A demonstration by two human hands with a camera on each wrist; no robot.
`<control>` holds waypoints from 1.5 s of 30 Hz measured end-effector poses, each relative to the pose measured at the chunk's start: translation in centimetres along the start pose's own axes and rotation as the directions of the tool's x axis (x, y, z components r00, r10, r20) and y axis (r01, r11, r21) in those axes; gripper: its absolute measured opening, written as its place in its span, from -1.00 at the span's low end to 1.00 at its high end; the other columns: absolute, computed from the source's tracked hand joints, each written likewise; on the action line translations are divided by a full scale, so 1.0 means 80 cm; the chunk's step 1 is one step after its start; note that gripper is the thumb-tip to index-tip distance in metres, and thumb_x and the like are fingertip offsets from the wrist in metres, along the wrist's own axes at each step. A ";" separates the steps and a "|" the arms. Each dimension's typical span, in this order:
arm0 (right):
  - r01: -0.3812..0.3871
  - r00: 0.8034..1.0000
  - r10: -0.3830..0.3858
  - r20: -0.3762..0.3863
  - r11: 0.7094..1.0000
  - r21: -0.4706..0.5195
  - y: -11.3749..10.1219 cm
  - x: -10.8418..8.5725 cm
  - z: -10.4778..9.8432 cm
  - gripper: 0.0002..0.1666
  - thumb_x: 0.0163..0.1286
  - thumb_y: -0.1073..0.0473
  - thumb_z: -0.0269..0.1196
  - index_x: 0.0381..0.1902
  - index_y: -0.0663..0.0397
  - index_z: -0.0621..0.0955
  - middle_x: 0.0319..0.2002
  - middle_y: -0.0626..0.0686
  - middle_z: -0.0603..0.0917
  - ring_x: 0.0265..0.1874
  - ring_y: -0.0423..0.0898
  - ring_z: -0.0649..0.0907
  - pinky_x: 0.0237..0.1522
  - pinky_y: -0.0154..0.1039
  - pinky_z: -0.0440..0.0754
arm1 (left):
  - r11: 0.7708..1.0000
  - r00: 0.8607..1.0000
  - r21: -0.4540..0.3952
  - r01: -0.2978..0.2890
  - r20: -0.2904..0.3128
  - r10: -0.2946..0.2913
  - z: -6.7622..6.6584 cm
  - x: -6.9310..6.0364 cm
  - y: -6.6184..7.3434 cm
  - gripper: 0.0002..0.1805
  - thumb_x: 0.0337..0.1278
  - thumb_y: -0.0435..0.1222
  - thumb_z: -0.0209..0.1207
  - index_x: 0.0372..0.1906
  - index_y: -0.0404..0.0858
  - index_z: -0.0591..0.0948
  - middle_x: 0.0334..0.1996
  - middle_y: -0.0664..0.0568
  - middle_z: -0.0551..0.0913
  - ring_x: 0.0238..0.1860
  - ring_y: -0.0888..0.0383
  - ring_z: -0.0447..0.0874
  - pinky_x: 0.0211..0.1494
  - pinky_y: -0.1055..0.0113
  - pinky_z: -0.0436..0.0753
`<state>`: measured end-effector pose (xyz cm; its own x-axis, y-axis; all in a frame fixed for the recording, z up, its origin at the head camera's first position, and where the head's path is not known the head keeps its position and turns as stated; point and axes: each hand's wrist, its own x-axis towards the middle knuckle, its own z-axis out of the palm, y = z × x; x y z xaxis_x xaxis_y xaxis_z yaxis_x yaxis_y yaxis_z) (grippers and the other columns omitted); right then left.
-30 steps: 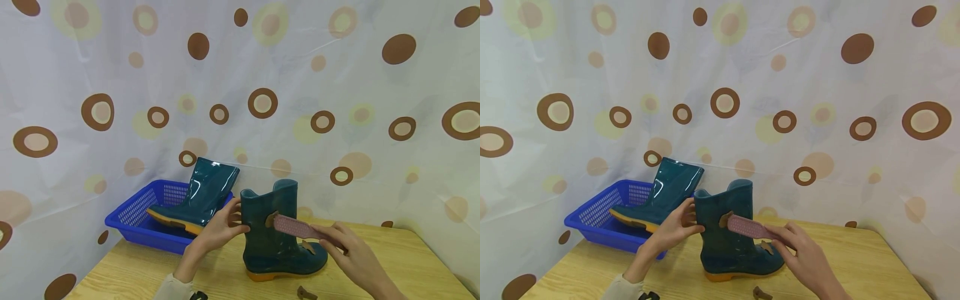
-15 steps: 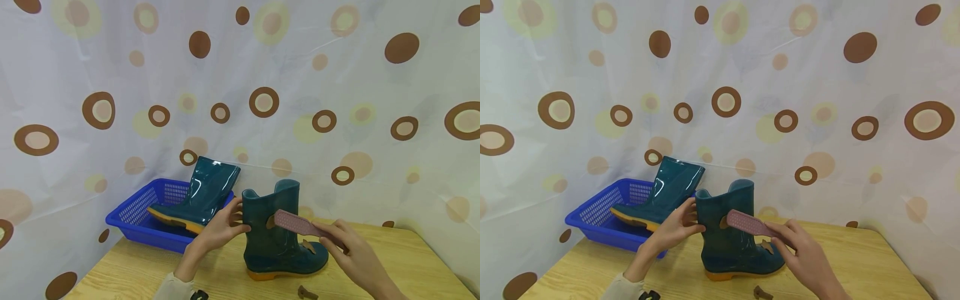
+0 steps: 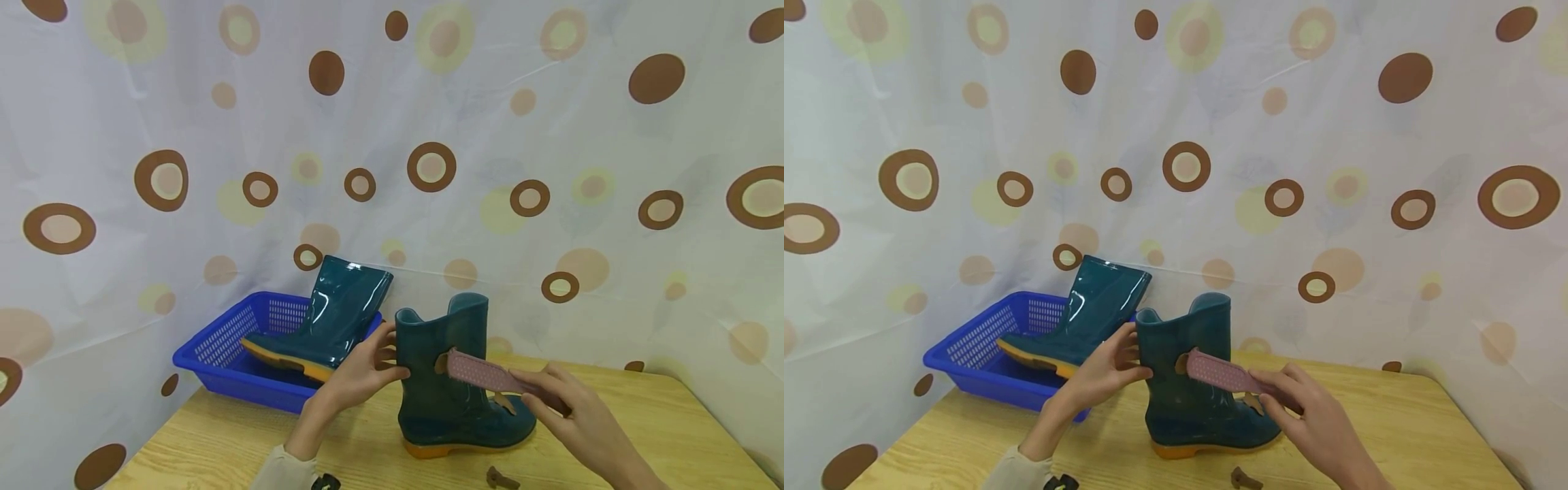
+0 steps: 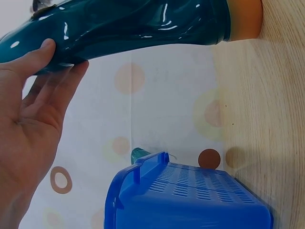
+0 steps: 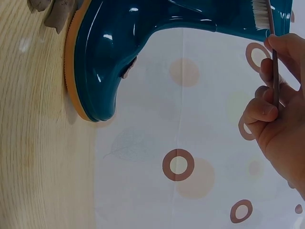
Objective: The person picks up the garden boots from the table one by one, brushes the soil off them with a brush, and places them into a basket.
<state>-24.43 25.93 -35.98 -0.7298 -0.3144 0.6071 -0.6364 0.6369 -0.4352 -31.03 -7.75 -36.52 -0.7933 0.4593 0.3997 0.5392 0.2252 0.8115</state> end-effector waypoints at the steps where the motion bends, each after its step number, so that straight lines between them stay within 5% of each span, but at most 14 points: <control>1: -0.007 1.000 0.007 0.008 1.000 0.001 0.000 0.000 0.000 -0.63 0.40 0.21 0.28 0.12 -0.21 0.66 -0.38 -0.24 0.45 -0.56 -0.34 0.36 -0.57 -0.38 0.31 | 1.000 1.000 0.000 0.001 0.000 -0.001 0.000 0.000 0.000 -0.29 0.29 -0.37 0.24 0.45 0.03 0.25 0.25 -0.11 0.53 0.18 -0.06 0.63 0.24 0.04 0.62; 6: 0.015 1.000 -0.015 0.004 1.000 0.019 0.001 -0.001 -0.002 -0.62 0.39 0.26 0.27 0.14 -0.15 0.66 -0.34 -0.22 0.47 -0.51 -0.35 0.41 -0.55 -0.39 0.35 | 1.000 1.000 0.001 0.007 0.000 -0.007 0.000 0.000 0.001 -0.29 0.29 -0.37 0.24 0.45 0.03 0.24 0.25 -0.11 0.53 0.18 -0.06 0.63 0.24 0.08 0.63; 15: 0.115 0.977 -0.117 -0.176 0.993 -0.022 -0.002 0.001 -0.001 -0.47 0.27 0.43 0.32 0.16 -0.10 0.65 -0.29 -0.24 0.48 -0.54 -0.37 0.32 -0.57 -0.47 0.28 | 1.000 1.000 -0.004 0.010 0.013 -0.010 0.000 0.000 0.000 -0.28 0.29 -0.37 0.23 0.46 0.08 0.24 0.26 -0.10 0.52 0.20 -0.06 0.63 0.25 0.06 0.62; 35: -0.010 1.000 0.010 0.006 1.000 -0.003 -0.003 -0.002 0.002 -0.64 0.37 0.22 0.30 0.09 -0.21 0.68 -0.35 -0.27 0.49 -0.49 -0.35 0.40 -0.53 -0.39 0.32 | 1.000 1.000 0.003 0.021 0.004 -0.021 0.000 0.000 -0.003 -0.28 0.29 -0.37 0.24 0.45 0.08 0.25 0.25 -0.09 0.53 0.20 -0.05 0.63 0.26 0.03 0.61; 45: 0.137 0.975 -0.128 -0.180 0.990 0.037 -0.006 0.002 0.001 -0.48 0.25 0.48 0.31 0.14 -0.01 0.66 -0.33 -0.23 0.47 -0.54 -0.36 0.32 -0.57 -0.46 0.29 | 1.000 1.000 -0.006 0.011 0.014 -0.011 -0.001 0.000 -0.001 -0.27 0.29 -0.36 0.24 0.46 0.09 0.23 0.27 -0.10 0.52 0.21 -0.06 0.62 0.25 0.03 0.61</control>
<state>-24.27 25.52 -35.74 -0.5855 -0.2615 0.7674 -0.7390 0.5612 -0.3727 -31.11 -7.81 -36.58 -0.7954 0.4685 0.3845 0.5284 0.2255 0.8185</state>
